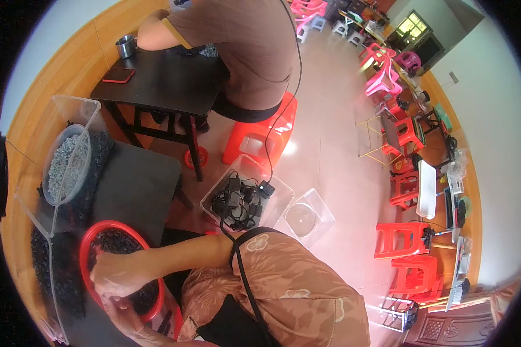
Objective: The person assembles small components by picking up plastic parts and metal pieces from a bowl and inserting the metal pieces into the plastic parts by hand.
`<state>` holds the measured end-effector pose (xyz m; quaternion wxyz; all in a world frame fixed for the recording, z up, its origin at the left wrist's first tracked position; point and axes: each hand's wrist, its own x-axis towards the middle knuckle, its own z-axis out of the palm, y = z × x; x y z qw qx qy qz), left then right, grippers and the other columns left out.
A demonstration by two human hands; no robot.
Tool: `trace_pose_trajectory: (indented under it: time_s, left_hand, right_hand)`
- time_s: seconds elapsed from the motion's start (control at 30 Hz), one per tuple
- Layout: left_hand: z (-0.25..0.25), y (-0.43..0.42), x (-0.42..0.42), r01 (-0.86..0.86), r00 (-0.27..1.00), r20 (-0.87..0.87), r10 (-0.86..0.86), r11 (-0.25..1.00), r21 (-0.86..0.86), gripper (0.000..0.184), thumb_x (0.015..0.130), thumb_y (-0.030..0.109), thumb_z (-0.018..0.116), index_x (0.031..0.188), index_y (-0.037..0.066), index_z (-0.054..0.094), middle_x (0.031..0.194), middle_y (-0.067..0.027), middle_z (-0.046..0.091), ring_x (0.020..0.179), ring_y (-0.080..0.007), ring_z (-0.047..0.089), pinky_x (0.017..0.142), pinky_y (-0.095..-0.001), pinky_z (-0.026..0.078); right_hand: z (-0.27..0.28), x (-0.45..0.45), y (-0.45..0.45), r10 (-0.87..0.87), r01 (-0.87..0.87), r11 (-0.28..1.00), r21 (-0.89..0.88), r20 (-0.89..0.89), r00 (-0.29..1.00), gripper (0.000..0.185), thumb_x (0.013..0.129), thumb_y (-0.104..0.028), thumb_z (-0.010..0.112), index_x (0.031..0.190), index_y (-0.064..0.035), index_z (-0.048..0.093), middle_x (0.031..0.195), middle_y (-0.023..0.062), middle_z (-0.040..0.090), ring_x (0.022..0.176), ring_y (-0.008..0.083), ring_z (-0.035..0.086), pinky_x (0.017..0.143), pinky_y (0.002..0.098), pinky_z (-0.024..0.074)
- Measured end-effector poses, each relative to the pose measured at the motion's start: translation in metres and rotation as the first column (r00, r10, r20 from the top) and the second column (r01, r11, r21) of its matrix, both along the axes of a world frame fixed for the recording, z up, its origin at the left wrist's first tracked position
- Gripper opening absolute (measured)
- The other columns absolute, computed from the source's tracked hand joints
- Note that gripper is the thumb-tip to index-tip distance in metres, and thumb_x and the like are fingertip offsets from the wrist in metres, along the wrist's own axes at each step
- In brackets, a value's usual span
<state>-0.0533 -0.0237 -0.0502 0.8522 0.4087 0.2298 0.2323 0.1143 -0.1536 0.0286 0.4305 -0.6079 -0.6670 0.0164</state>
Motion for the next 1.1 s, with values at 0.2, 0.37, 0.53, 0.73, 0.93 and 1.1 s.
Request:
trace_pose_trajectory:
  time_s: [0.2,0.37,0.53,0.73,0.93,1.1]
  left_hand:
    - [0.011,-0.007,0.006,0.015,1.0,-0.023,-0.015,0.999,0.037,0.042,0.093,0.023,0.063,0.128,0.004,0.051,0.093,-0.0003,0.057,0.071,-0.0072,0.046,0.065,-0.0206,0.039]
    - [0.036,-0.028,0.022,-0.063,0.995,-0.071,0.07,0.994,0.093,0.043,0.094,0.022,0.062,0.131,0.007,0.047,0.101,-0.0008,0.056,0.076,-0.0062,0.049,0.064,-0.0183,0.038]
    - [0.019,-0.013,0.009,-0.056,0.998,0.02,0.057,0.998,-0.025,0.045,0.094,0.013,0.06,0.134,0.004,0.041,0.114,-0.0043,0.057,0.091,-0.0092,0.057,0.071,-0.0198,0.048]
    - [0.044,-0.034,0.034,0.007,0.985,0.173,-0.001,0.999,-0.033,0.02,0.091,0.008,0.063,0.109,0.004,0.057,0.097,-0.0072,0.062,0.083,-0.012,0.057,0.07,-0.0231,0.045]
    - [0.054,-0.036,0.038,-0.084,0.993,0.087,0.083,0.996,0.01,0.009,0.093,0.01,0.061,0.102,0.006,0.058,0.091,-0.0095,0.065,0.073,-0.0112,0.055,0.068,-0.0232,0.045]
    - [0.049,-0.036,0.036,-0.124,0.99,0.071,0.122,0.992,0.028,0.007,0.093,0.011,0.062,0.096,0.006,0.057,0.085,-0.0071,0.065,0.068,-0.0114,0.057,0.065,-0.0237,0.046]
  right_hand:
    - [0.005,0.002,-0.004,-0.03,0.028,0.998,-0.049,-0.038,0.999,0.012,0.075,-0.019,0.064,0.077,-0.0103,0.072,0.066,0.0034,0.061,0.066,0.0207,0.061,0.085,0.0488,0.0409]
    - [-0.007,0.0,0.006,-0.03,0.031,1.0,-0.001,-0.205,0.978,0.011,0.075,-0.018,0.062,0.074,-0.0104,0.071,0.067,0.0063,0.062,0.065,0.0254,0.061,0.081,0.0466,0.0443]
    - [-0.011,0.005,0.008,-0.052,0.05,0.999,-0.018,-0.126,0.991,0.009,0.068,-0.017,0.066,0.067,-0.0089,0.063,0.07,0.0082,0.06,0.071,0.0295,0.062,0.068,0.0428,0.0486]
    - [0.005,0.017,-0.001,-0.039,0.076,0.995,0.065,-0.448,0.893,0.004,0.08,-0.004,0.066,0.083,-0.0047,0.064,0.075,0.0118,0.062,0.068,0.0312,0.064,0.06,0.0397,0.0498]
    - [0.014,0.019,-0.003,-0.069,-0.056,0.987,-0.149,-0.715,0.696,0.009,0.087,0.0,0.062,0.095,0.0051,0.062,0.083,0.0139,0.067,0.072,0.0197,0.07,0.061,0.0279,0.0532]
    - [0.012,0.014,-0.002,-0.074,-0.108,0.97,-0.22,-0.681,0.729,0.013,0.088,-0.005,0.066,0.098,0.0043,0.065,0.084,0.0081,0.068,0.071,0.0112,0.065,0.062,0.024,0.0504]
